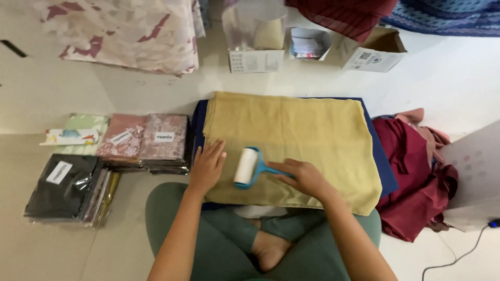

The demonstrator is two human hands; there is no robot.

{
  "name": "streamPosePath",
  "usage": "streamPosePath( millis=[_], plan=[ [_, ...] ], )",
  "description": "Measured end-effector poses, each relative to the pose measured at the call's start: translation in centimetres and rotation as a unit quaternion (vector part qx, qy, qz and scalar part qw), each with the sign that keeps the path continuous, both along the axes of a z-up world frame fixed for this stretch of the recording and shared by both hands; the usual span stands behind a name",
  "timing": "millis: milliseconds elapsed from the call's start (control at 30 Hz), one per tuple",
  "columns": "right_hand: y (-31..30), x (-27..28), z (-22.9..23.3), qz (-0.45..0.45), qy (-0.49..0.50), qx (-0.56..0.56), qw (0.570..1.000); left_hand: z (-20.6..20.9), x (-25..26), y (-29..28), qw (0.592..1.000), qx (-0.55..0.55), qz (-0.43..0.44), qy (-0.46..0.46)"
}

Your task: Cleaning a yellow cloth with a lint roller and folding it neatly

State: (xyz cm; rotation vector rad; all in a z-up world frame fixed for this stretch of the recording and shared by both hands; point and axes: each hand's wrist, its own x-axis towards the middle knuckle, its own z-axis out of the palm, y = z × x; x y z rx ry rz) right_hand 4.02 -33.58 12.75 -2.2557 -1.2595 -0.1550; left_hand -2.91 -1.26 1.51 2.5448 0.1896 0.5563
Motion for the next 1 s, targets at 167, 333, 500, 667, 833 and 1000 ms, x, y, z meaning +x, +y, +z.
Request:
streamPosePath(
  millis=[167, 333, 500, 667, 833, 1000],
  plan=[
    [3.1, 2.4, -0.1, 0.083, 0.058, 0.001, 0.995, -1.4, -0.6, 0.4, 0.992, 0.098, 0.008, 0.076],
    [-6.6, 5.3, 0.8, 0.058, 0.171, 0.014, 0.983, -1.3, -0.6, 0.5, 0.986, 0.132, 0.003, 0.106],
    [-19.3, 4.4, 4.3, -0.177, 0.224, -0.099, 0.953, -1.3, -0.6, 0.0, 0.986, 0.142, 0.013, 0.088],
    [-26.8, 2.8, 6.0, -0.37, 0.257, -0.189, 0.873, -1.7, -0.5, -0.1, 0.988, 0.148, 0.015, 0.05],
    [-26.6, 3.0, 7.9, -0.374, 0.316, -0.047, 0.871, -2.2, -0.2, 0.5, 0.985, 0.147, 0.012, 0.084],
    [-21.0, 7.3, 10.4, -0.195, 0.311, 0.379, 0.85, -2.8, 0.0, 0.6, 0.986, 0.146, 0.024, 0.071]
  ],
)
